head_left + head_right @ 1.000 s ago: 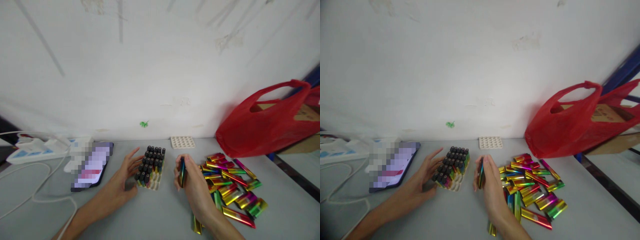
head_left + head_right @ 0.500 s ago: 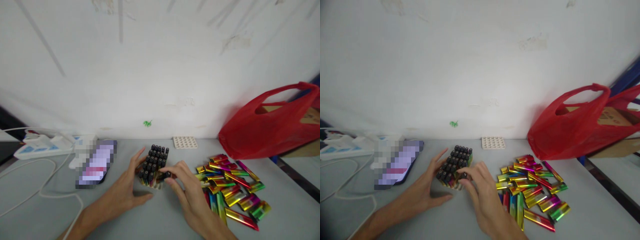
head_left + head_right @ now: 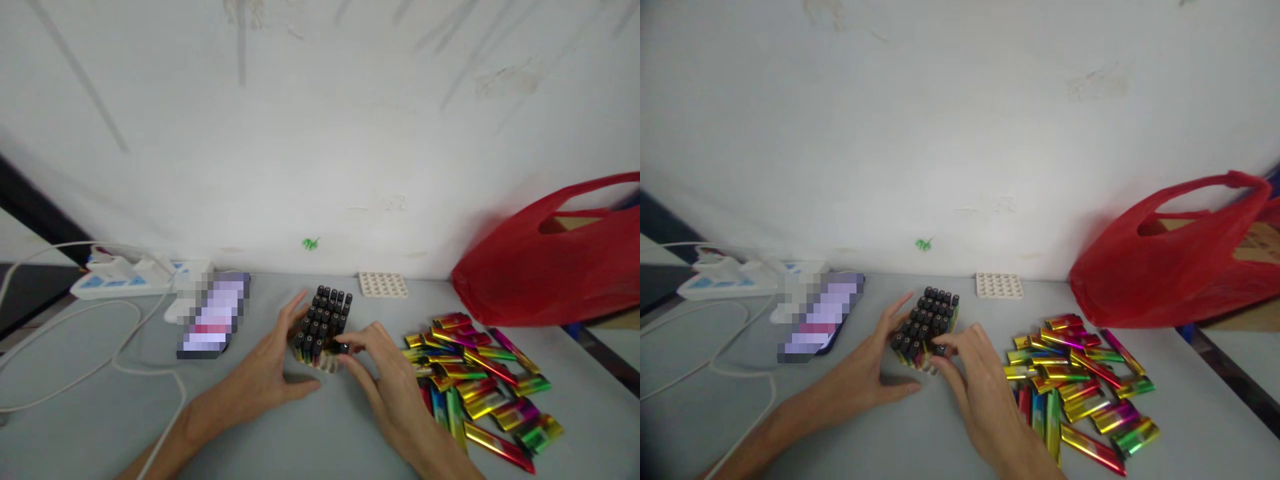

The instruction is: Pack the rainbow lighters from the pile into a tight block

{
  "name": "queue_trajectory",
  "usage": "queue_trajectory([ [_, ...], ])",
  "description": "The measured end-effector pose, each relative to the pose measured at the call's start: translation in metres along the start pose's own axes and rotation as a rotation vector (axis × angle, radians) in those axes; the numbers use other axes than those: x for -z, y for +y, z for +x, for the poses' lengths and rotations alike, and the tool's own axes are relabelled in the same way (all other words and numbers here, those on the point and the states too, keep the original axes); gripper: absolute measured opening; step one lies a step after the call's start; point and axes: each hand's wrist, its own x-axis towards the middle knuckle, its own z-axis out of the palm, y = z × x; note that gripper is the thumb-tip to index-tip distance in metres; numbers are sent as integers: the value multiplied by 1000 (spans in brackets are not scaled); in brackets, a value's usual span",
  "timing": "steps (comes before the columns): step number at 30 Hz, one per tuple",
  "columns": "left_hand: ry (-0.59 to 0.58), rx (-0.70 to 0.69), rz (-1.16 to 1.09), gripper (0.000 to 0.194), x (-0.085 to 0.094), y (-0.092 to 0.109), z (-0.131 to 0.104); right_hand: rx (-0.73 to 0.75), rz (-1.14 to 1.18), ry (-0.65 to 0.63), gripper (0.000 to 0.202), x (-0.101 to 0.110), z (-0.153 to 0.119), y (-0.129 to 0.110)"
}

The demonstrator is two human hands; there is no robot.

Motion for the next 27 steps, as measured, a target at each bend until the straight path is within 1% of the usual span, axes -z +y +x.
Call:
queue_trajectory([
  [2,14,-4,-7,132,-1,-1,0,-1,-7,-6,22,0,1,0],
  [5,26,-17,8,131,-3,-2,1,-17,-10,25,26,-1,2,-2],
  [9,-5,-21,10,137,-2,-2,1,-45,15,59,34,-4,2,-3],
  [17,3,-28,8,136,-4,-4,2,1,-87,22,34,-3,3,-4],
  [20,15,-49,18,135,-4,-4,4,12,-155,68,29,0,4,-6],
  [22,14,-56,16,136,-4,-5,6,-11,-272,155,25,4,5,-4],
  [25,-1,-52,14,136,-3,-5,8,-144,-609,295,23,16,9,5],
  [27,-12,-45,20,138,-3,-6,9,-300,-893,337,38,27,12,13],
])
